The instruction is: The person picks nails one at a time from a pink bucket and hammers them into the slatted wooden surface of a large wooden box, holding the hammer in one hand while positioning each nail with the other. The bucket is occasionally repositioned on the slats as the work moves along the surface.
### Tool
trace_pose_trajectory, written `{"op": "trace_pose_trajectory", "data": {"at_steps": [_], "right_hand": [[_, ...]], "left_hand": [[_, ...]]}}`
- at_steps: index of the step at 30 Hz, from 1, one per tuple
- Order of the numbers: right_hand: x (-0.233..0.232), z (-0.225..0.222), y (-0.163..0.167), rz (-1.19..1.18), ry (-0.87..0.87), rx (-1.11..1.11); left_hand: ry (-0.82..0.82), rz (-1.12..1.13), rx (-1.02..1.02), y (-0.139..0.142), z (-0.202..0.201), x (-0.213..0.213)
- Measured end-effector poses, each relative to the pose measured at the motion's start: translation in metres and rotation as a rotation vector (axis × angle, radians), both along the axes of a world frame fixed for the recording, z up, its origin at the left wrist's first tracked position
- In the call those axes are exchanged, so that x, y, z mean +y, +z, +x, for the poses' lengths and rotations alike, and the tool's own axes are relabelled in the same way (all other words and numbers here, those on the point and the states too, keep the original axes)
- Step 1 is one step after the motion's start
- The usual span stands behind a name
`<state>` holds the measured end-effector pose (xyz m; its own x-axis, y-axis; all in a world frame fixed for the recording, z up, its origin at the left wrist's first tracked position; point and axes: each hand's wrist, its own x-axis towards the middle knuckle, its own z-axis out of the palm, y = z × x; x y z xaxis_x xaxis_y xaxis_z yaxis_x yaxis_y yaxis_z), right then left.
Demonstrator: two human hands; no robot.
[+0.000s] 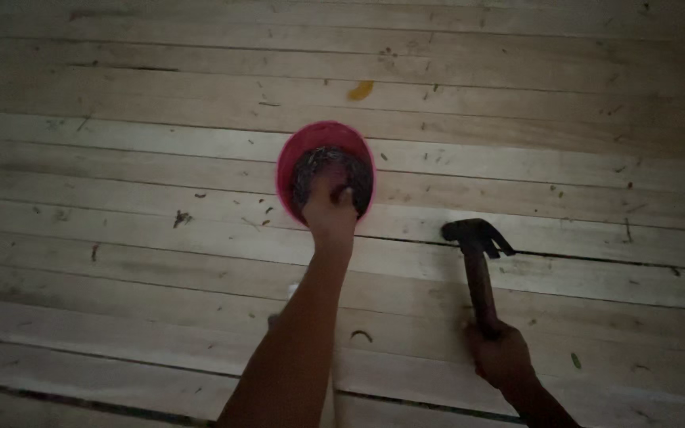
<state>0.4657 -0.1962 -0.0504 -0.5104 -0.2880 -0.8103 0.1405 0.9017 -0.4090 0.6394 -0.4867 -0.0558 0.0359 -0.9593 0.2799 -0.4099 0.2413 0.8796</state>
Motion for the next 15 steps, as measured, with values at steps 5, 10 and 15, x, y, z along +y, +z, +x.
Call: {"op": "trace_pose_trajectory", "data": {"at_steps": [5,10,15], "right_hand": [[-0.001,0.002,-0.002,0.054,0.072,0.027],[-0.002,0.006,-0.008,0.016,0.046,0.03],[-0.005,0.007,-0.009,0.004,-0.004,-0.008]], "left_hand": [[-0.193,0.034,0.269,-0.005,-0.017,0.035],[-0.508,0.236,0.011,-0.027,-0.032,0.087],[-0.417,0.308,0.056,-0.054,-0.039,0.1]]}}
